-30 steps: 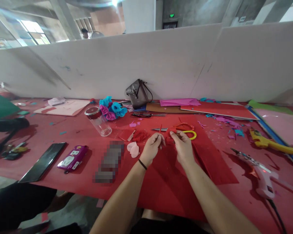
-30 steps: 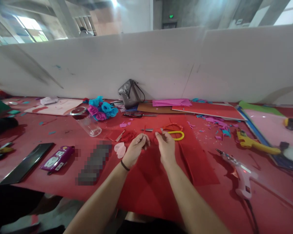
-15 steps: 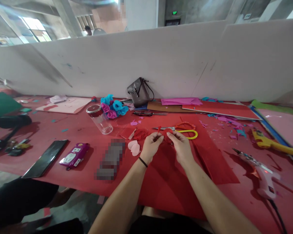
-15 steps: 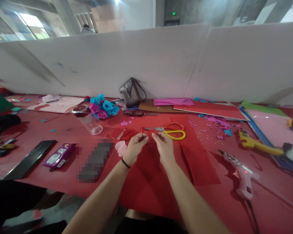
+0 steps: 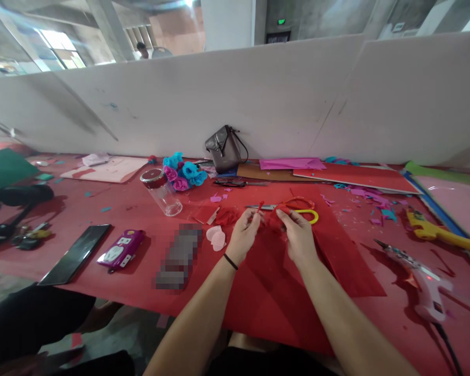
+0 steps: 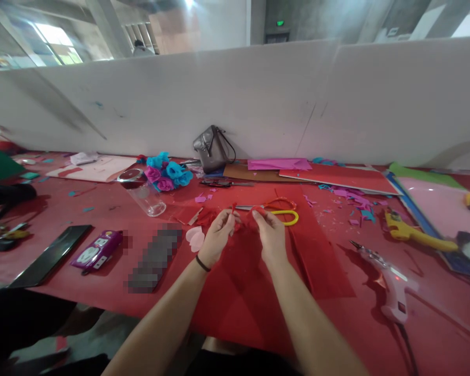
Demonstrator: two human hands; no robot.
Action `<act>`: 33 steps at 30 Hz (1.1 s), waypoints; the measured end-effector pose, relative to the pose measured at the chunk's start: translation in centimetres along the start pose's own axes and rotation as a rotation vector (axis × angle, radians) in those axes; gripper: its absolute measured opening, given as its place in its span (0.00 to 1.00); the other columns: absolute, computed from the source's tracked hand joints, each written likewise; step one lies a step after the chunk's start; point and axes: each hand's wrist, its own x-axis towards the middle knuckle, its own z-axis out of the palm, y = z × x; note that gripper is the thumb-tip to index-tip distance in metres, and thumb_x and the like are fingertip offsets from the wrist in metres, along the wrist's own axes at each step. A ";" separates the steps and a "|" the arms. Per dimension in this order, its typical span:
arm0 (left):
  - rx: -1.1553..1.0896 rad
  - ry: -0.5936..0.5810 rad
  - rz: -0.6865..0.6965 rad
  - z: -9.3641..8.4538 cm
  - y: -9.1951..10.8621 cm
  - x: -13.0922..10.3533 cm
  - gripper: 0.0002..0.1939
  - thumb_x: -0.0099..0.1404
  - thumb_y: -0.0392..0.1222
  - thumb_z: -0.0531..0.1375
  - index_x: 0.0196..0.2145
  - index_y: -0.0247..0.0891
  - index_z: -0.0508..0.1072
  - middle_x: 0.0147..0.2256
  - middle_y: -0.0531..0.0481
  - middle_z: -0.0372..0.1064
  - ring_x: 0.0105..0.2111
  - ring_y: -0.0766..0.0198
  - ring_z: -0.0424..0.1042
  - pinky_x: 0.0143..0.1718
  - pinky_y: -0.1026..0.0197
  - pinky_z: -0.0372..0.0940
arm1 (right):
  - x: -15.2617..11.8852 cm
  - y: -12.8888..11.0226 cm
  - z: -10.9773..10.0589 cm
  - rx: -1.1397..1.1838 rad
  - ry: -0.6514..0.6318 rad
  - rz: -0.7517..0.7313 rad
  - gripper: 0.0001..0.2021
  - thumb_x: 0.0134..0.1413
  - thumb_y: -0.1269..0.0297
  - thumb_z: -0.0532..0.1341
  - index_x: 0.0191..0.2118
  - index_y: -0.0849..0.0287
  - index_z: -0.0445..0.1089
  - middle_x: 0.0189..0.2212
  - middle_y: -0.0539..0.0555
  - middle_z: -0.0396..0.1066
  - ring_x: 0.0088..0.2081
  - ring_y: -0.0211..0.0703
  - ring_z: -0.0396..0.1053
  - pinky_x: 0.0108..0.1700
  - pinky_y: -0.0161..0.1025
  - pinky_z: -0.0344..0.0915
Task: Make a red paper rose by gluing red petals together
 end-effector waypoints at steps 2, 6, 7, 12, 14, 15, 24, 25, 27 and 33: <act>0.001 -0.007 0.018 0.0 0.2 -0.1 0.14 0.62 0.52 0.54 0.30 0.38 0.67 0.25 0.54 0.60 0.22 0.70 0.53 0.26 0.64 0.52 | 0.0 -0.2 0.1 0.002 0.017 0.007 0.10 0.32 0.59 0.70 0.23 0.56 0.72 0.19 0.45 0.68 0.23 0.35 0.60 0.28 0.36 0.58; 0.018 -0.027 0.049 -0.1 0.3 0.0 0.18 0.62 0.54 0.54 0.25 0.37 0.65 0.22 0.55 0.57 0.23 0.70 0.53 0.27 0.65 0.53 | -0.2 -0.1 0.2 0.030 -0.016 0.026 0.11 0.31 0.59 0.70 0.24 0.57 0.72 0.19 0.45 0.69 0.23 0.35 0.61 0.28 0.35 0.59; 0.010 -0.036 0.052 -0.2 0.3 0.0 0.18 0.62 0.54 0.54 0.24 0.37 0.65 0.22 0.54 0.59 0.23 0.70 0.54 0.28 0.65 0.53 | -0.2 0.0 0.2 0.029 -0.017 0.017 0.11 0.31 0.58 0.70 0.24 0.57 0.72 0.20 0.45 0.69 0.23 0.35 0.61 0.28 0.35 0.59; -0.178 0.023 0.043 -0.9 -0.1 0.5 0.10 0.60 0.48 0.58 0.29 0.38 0.66 0.24 0.54 0.65 0.24 0.70 0.58 0.29 0.65 0.55 | 0.3 0.0 -0.1 0.006 0.113 -0.036 0.11 0.33 0.59 0.68 0.23 0.58 0.68 0.19 0.43 0.66 0.22 0.33 0.60 0.25 0.33 0.56; -0.251 0.062 0.022 -1.2 -0.3 0.7 0.09 0.58 0.45 0.60 0.30 0.38 0.67 0.26 0.53 0.67 0.26 0.70 0.62 0.32 0.65 0.57 | 0.5 -0.3 -0.2 0.023 0.219 -0.038 0.11 0.32 0.61 0.67 0.24 0.58 0.66 0.20 0.43 0.65 0.22 0.33 0.60 0.24 0.32 0.55; -0.274 0.081 0.015 -1.3 -0.4 0.8 0.08 0.56 0.44 0.62 0.29 0.38 0.68 0.27 0.53 0.68 0.28 0.70 0.64 0.34 0.65 0.58 | 0.6 -0.4 -0.2 0.033 0.272 -0.041 0.11 0.32 0.62 0.66 0.24 0.57 0.65 0.20 0.42 0.63 0.22 0.32 0.59 0.24 0.31 0.55; -0.192 0.197 0.077 -2.3 -1.0 1.2 0.04 0.48 0.37 0.67 0.26 0.38 0.77 0.29 0.52 0.71 0.32 0.68 0.67 0.38 0.63 0.60 | 1.1 -1.1 -0.7 0.048 0.429 -0.068 0.11 0.33 0.64 0.63 0.21 0.56 0.56 0.17 0.40 0.55 0.19 0.30 0.52 0.21 0.31 0.51; -0.144 0.208 0.118 -2.4 -1.1 1.2 0.04 0.48 0.37 0.67 0.26 0.38 0.77 0.29 0.52 0.72 0.33 0.66 0.68 0.39 0.62 0.61 | 1.1 -1.1 -0.7 0.047 0.430 -0.062 0.11 0.33 0.64 0.63 0.20 0.56 0.56 0.17 0.40 0.54 0.19 0.30 0.52 0.21 0.31 0.50; -0.052 0.230 0.192 -2.6 -1.4 1.4 0.03 0.48 0.37 0.67 0.25 0.39 0.78 0.29 0.51 0.73 0.35 0.64 0.69 0.42 0.60 0.61 | 1.0 -1.1 -0.5 0.045 0.422 -0.064 0.12 0.33 0.65 0.63 0.20 0.56 0.56 0.16 0.40 0.53 0.18 0.30 0.50 0.20 0.31 0.49; 0.047 0.262 0.262 -2.6 -1.5 1.3 0.03 0.48 0.38 0.67 0.25 0.40 0.78 0.30 0.49 0.74 0.35 0.61 0.70 0.43 0.57 0.63 | 0.6 -0.2 -0.5 -0.007 0.311 -0.145 0.11 0.33 0.63 0.65 0.21 0.57 0.60 0.18 0.41 0.57 0.21 0.32 0.54 0.24 0.32 0.52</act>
